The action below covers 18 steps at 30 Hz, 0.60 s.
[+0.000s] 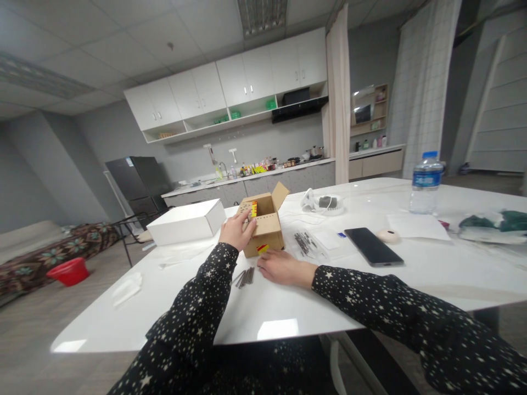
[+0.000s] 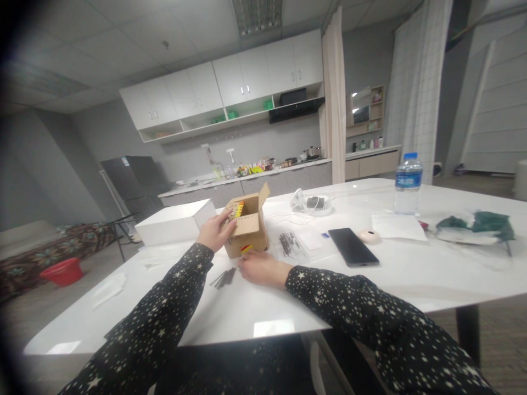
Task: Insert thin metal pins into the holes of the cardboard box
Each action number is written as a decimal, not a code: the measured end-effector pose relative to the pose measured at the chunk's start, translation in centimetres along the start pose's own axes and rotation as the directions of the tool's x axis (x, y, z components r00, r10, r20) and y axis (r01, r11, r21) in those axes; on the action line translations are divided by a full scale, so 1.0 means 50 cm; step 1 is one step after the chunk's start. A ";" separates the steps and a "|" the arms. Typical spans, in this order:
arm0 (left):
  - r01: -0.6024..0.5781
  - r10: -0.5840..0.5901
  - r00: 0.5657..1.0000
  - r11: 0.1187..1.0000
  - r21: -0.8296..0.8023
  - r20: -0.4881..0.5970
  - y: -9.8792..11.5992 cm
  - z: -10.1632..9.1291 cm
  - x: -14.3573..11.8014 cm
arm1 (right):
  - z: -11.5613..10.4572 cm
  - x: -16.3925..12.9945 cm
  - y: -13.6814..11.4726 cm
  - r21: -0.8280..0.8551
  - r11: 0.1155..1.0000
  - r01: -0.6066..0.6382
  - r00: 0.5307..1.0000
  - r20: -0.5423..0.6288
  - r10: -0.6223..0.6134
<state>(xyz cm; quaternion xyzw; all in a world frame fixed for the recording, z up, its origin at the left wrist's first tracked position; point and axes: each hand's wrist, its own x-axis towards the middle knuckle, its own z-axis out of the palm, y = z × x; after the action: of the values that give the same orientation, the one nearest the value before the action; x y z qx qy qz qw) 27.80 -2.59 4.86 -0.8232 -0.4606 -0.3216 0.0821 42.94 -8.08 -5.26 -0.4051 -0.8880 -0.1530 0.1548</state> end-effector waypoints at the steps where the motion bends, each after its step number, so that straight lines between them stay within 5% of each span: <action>1: 0.000 0.000 1.000 1.000 0.002 0.006 0.000 -0.001 0.000 | -0.002 0.000 -0.001 -0.006 1.000 0.003 1.000 0.003 -0.003; 18: -0.036 0.035 0.997 0.999 0.007 0.075 0.000 -0.007 -0.015 | -0.004 0.000 0.001 0.011 1.000 0.001 1.000 0.003 -0.001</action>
<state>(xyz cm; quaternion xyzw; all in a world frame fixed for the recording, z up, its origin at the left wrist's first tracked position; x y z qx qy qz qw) 27.34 -3.26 4.70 -0.8423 -0.4500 -0.2872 0.0742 43.01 -8.12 -5.07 -0.4039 -0.8893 -0.1475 0.1555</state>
